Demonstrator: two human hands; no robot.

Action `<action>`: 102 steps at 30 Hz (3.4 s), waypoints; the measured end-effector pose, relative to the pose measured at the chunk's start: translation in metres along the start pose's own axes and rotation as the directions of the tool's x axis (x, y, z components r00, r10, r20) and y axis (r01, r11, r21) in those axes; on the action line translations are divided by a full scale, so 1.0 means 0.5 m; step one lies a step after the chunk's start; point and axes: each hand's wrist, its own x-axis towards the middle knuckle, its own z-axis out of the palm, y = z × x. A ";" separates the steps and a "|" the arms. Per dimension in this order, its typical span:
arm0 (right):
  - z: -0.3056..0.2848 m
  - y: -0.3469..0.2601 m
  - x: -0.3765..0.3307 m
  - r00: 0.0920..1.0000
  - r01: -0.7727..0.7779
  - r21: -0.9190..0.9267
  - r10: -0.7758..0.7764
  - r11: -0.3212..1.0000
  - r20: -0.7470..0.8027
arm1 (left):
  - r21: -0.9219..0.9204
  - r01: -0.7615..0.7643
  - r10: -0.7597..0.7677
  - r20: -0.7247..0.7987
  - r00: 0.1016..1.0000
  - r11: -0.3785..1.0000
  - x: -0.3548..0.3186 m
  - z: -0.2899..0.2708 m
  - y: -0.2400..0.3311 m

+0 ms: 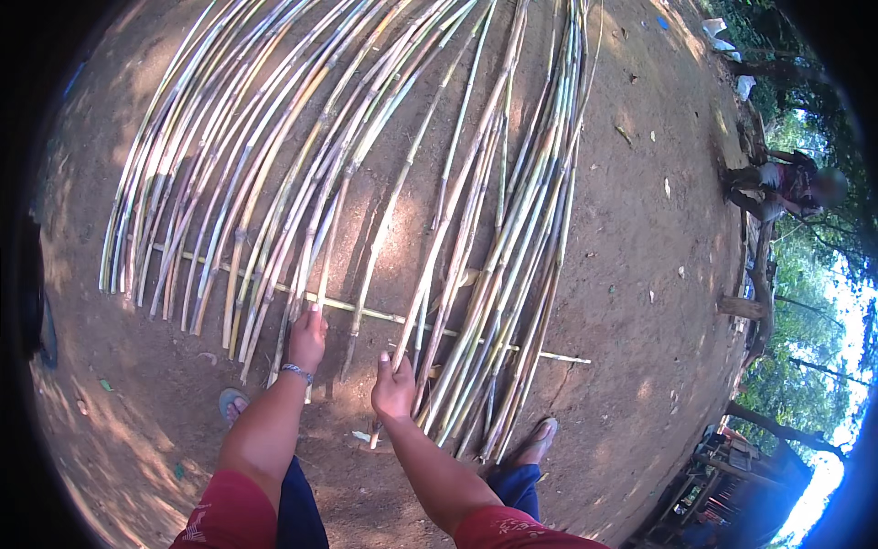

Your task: The person arranges long bamboo sticks into a grid pattern on the ground. They then retrieve a coil of wire and use pliers to cut a piece, preparing to secure the bamboo structure.

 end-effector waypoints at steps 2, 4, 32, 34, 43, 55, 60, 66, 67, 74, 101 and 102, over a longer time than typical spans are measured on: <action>-0.010 0.054 -0.020 0.998 0.059 -0.026 -0.059 0.998 -0.020 | -0.053 0.162 -0.158 0.070 0.985 0.985 -0.016 -0.008 -0.007; -0.013 0.079 0.005 0.995 -0.097 0.027 0.097 0.995 0.002 | -0.105 0.330 -0.309 0.176 0.935 0.938 -0.012 0.006 0.024; 0.088 -0.043 0.110 0.940 -0.326 0.417 0.242 0.848 0.242 | 0.543 -0.024 0.069 -0.064 0.996 0.839 -0.070 0.002 0.031; 0.076 -0.028 0.099 0.896 -0.439 0.408 0.352 0.801 0.272 | 0.539 0.010 0.030 -0.066 0.997 0.842 -0.069 0.004 0.021; -0.003 -0.141 0.057 0.933 -0.341 0.414 0.251 0.844 0.258 | 0.540 0.006 0.016 -0.036 0.999 0.841 -0.008 -0.040 0.027; -0.192 -0.157 0.015 0.996 -0.073 0.006 0.073 0.997 0.042 | 0.345 0.018 -0.026 0.018 0.999 0.939 -0.023 -0.034 -0.007; -0.149 -0.095 0.015 0.959 -0.280 0.069 0.281 0.958 -0.016 | 0.285 -0.050 0.038 0.050 0.998 0.957 -0.089 -0.039 0.001; -0.094 -0.128 -0.005 0.968 -0.249 0.204 0.236 0.947 0.088 | -0.081 0.194 -0.187 0.083 0.979 0.978 -0.118 -0.080 -0.035; -0.097 -0.055 0.016 0.950 -0.310 0.178 0.309 0.934 0.038 | -0.093 0.194 -0.183 0.117 0.976 0.977 -0.106 -0.054 -0.028; 0.091 -0.015 0.145 0.953 -0.245 0.048 0.231 0.968 0.194 | 0.364 -0.046 0.028 0.056 0.998 0.930 -0.025 0.007 0.043; -0.299 0.094 0.183 0.957 0.085 -0.701 0.137 0.708 0.254 | 0.659 -0.042 -0.057 0.129 0.990 0.751 -0.187 0.369 -0.115; -0.297 0.123 0.194 0.958 0.116 -0.598 0.070 0.793 0.278 | 0.630 -0.081 -0.062 0.202 0.977 0.772 -0.179 0.369 -0.100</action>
